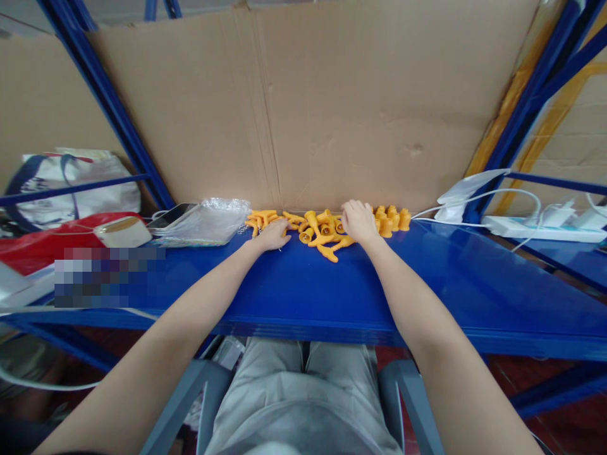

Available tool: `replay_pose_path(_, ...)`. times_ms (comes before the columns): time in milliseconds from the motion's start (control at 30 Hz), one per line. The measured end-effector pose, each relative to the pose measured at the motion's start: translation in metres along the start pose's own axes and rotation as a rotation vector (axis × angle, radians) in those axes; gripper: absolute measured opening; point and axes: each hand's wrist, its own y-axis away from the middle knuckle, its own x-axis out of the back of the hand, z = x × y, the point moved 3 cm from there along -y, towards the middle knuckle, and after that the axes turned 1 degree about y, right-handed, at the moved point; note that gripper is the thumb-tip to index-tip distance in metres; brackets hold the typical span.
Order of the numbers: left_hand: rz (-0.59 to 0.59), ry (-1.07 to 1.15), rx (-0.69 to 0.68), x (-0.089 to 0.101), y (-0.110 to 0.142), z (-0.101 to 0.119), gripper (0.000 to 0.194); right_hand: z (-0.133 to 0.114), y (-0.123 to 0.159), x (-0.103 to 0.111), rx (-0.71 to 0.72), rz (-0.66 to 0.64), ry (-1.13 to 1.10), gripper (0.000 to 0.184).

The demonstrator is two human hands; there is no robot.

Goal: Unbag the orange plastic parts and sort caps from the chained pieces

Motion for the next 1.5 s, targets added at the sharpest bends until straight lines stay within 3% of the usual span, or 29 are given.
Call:
replay_pose_path(133, 0.045, 0.015, 0.014, 0.000, 0.001, 0.001, 0.030, -0.029, -0.003, -0.002, 0.245, -0.089, -0.053, 0.032)
replay_pose_path(267, 0.100, 0.024, -0.004, 0.002, 0.000, 0.004, 0.028, -0.054, -0.003, -0.003, 0.300, -0.236, -0.101, 0.032)
replay_pose_path(433, 0.145, 0.057, -0.076, 0.004, -0.002, 0.012, 0.024, -0.069, 0.001, -0.007, 0.183, -0.410, -0.172, 0.031)
replay_pose_path(633, 0.183, 0.108, -0.203, 0.007, -0.002, 0.024, 0.022, -0.070, 0.002, -0.008, 0.060, -0.485, -0.213, 0.040)
replay_pose_path(833, 0.221, 0.132, -0.268, 0.012, -0.002, 0.028, 0.020, -0.072, 0.002, -0.005, 0.086, -0.442, -0.129, 0.039)
replay_pose_path(967, 0.237, 0.176, -0.291, 0.013, -0.004, 0.026, 0.019, -0.071, -0.001, -0.001, 0.077, -0.329, -0.100, 0.039)
replay_pose_path(1067, 0.214, 0.242, -0.311, 0.014, -0.004, 0.028, 0.032, -0.071, -0.003, 0.003, 0.073, -0.209, -0.060, 0.034)
replay_pose_path(1167, 0.183, 0.413, -0.222, 0.014, -0.005, 0.030, 0.041, -0.076, -0.003, 0.007, 0.133, -0.090, -0.055, 0.033)
replay_pose_path(1267, 0.191, 0.673, -0.065, 0.015, -0.009, 0.034, 0.035, -0.082, -0.002, 0.008, 0.219, -0.031, -0.086, 0.032)
replay_pose_path(1400, 0.186, 0.967, 0.031, 0.017, -0.015, 0.042, 0.019, -0.089, 0.001, 0.008, 0.314, -0.041, -0.138, 0.032)
replay_pose_path(1500, 0.158, 1.082, 0.019, 0.019, -0.016, 0.046, 0.024, -0.092, 0.003, 0.006, 0.371, -0.086, -0.133, 0.029)
